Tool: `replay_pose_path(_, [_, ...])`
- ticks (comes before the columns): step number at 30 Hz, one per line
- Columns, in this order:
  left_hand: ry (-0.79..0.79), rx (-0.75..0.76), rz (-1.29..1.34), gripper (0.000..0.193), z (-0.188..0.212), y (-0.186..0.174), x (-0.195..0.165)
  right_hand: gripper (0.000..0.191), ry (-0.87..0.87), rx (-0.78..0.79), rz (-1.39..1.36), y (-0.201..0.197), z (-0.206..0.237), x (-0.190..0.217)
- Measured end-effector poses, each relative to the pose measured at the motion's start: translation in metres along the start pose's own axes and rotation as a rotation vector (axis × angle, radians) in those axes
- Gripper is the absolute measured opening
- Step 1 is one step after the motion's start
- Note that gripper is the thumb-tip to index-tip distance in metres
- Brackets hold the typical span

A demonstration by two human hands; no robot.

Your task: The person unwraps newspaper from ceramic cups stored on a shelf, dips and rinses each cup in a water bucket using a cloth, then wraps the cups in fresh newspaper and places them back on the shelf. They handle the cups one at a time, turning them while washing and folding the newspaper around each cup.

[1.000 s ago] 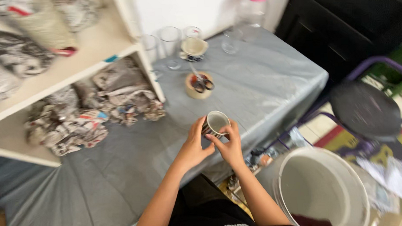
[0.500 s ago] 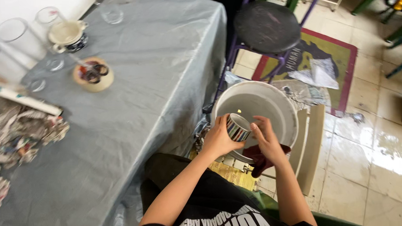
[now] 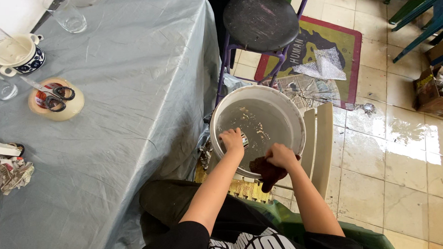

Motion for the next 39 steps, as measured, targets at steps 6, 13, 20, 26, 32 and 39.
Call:
replay_pose_path(6, [0.088, 0.107, 0.069, 0.074, -0.003, 0.021, -0.006, 0.016, -0.091, -0.672, -0.429, -0.049, 0.014, -0.001])
replay_pose_path(13, [0.385, -0.018, 0.540, 0.103, 0.016, -0.005, -0.015, 0.014, -0.068, -0.668, -1.040, -0.039, -0.004, -0.011])
replay_pose_path(20, [0.547, -0.055, 0.586, 0.112, 0.025, -0.010, -0.030, 0.021, -0.330, -0.148, -0.616, -0.009, -0.012, 0.034])
replay_pose_path(26, [0.590, -0.096, 0.446, 0.109, 0.022, -0.003, -0.034, 0.039, -0.652, -0.040, -0.425, -0.008, -0.007, 0.065])
replay_pose_path(32, [0.617, -0.351, 0.307, 0.105, 0.030, -0.015, -0.037, 0.024, 0.249, 0.125, -1.665, 0.015, -0.022, 0.043])
replay_pose_path(39, [0.558, -0.119, 0.470, 0.106, 0.029, -0.018, -0.022, 0.030, -0.510, -0.094, -0.513, -0.009, -0.006, 0.071])
Point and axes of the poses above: each hand's wrist, its own z-axis away from the middle knuckle, its own y-axis out of the palm, x = y × z, the point moved 7 cm from there along -z, towards the middle knuckle
